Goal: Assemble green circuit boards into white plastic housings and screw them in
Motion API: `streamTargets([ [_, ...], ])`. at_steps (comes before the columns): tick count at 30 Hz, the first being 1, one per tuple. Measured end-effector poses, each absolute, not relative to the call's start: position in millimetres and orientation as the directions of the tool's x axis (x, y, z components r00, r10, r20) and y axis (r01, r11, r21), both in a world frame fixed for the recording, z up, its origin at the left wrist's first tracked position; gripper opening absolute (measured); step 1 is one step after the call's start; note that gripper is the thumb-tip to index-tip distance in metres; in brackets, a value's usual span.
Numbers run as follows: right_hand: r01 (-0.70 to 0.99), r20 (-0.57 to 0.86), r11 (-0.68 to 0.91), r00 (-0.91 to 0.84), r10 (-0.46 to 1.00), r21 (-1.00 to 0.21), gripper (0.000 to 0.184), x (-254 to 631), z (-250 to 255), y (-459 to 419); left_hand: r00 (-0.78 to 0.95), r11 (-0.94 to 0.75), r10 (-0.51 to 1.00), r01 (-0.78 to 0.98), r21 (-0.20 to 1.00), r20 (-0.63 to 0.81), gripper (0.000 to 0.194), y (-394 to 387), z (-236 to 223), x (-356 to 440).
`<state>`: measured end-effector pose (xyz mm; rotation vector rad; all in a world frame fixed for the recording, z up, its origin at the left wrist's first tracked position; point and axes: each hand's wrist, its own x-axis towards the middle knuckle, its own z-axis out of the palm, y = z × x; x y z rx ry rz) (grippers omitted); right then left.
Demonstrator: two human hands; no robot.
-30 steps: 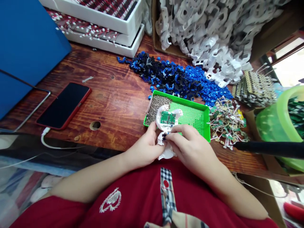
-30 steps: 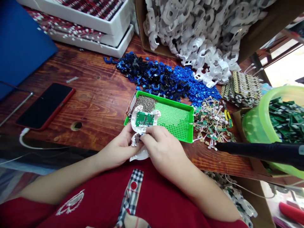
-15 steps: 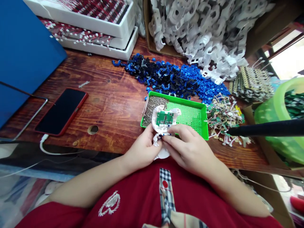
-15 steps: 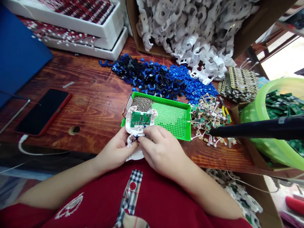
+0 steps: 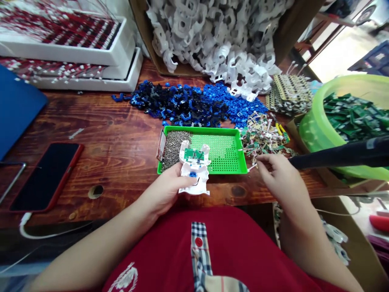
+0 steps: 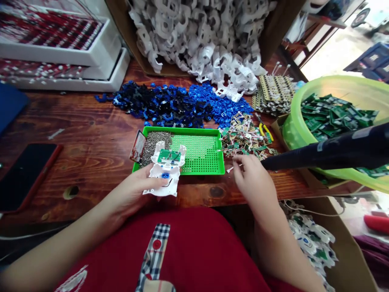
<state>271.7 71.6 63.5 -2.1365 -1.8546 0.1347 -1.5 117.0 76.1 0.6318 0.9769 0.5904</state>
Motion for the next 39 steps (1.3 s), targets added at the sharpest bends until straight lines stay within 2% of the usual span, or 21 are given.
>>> streamTargets([
  [9, 0.945, -0.059, -0.290, 0.284, 0.957, -0.150, 0.027, 289, 40, 70, 0.511, 0.689, 0.621, 0.006, 0.725, -0.595, 0.026, 132, 83, 21],
  [14, 0.939, -0.102, -0.307, 0.294, 0.950, -0.154, 0.023, 291, 31, 75, 0.491, 0.697, 0.612, 0.037, 0.717, -0.620, 0.031, 132, 86, 17],
  [17, 0.926, -0.096, -0.335, 0.323, 0.942, -0.176, 0.020, 289, 34, 74, 0.472, 0.641, 0.620, 0.155, 0.752, -0.627, 0.042, 127, 89, 8],
  [20, 0.903, -0.071, -0.378, 0.372, 0.926, -0.204, 0.021, 283, 41, 67, 0.424, 0.464, 0.701, 0.340, 0.818, -0.574, 0.067, 119, 89, -4],
  [22, 0.890, -0.054, -0.390, 0.388, 0.920, -0.235, 0.021, 277, 46, 61, 0.383, 0.257, 0.792, 0.496, 0.829, -0.475, 0.078, 113, 89, -12],
  [24, 0.880, -0.037, -0.388, 0.394, 0.919, -0.275, 0.021, 270, 51, 55, 0.366, -0.008, 0.881, 0.645, 0.764, -0.300, 0.076, 108, 91, -17],
  [26, 0.869, -0.014, -0.385, 0.401, 0.916, -0.311, 0.023, 263, 56, 51, 0.399, -0.248, 0.912, 0.717, 0.651, -0.091, 0.066, 105, 96, -18],
  [29, 0.856, 0.049, -0.394, 0.434, 0.900, -0.336, 0.027, 258, 61, 47, 0.518, -0.492, 0.845, 0.659, 0.569, 0.131, 0.048, 105, 103, -13],
  [34, 0.904, 0.112, -0.323, 0.365, 0.924, -0.279, 0.018, 256, 63, 42, 0.697, -0.700, 0.668, 0.469, 0.539, 0.261, 0.031, 107, 104, 5],
  [37, 0.938, 0.314, -0.183, 0.276, 0.908, -0.296, 0.023, 249, 67, 35, 0.754, -0.733, 0.601, 0.390, 0.557, 0.263, 0.026, 108, 104, 18],
  [39, 0.953, 0.456, 0.010, 0.134, 0.880, -0.301, 0.031, 240, 72, 34, 0.783, -0.748, 0.563, 0.348, 0.565, 0.264, 0.025, 107, 105, 28],
])
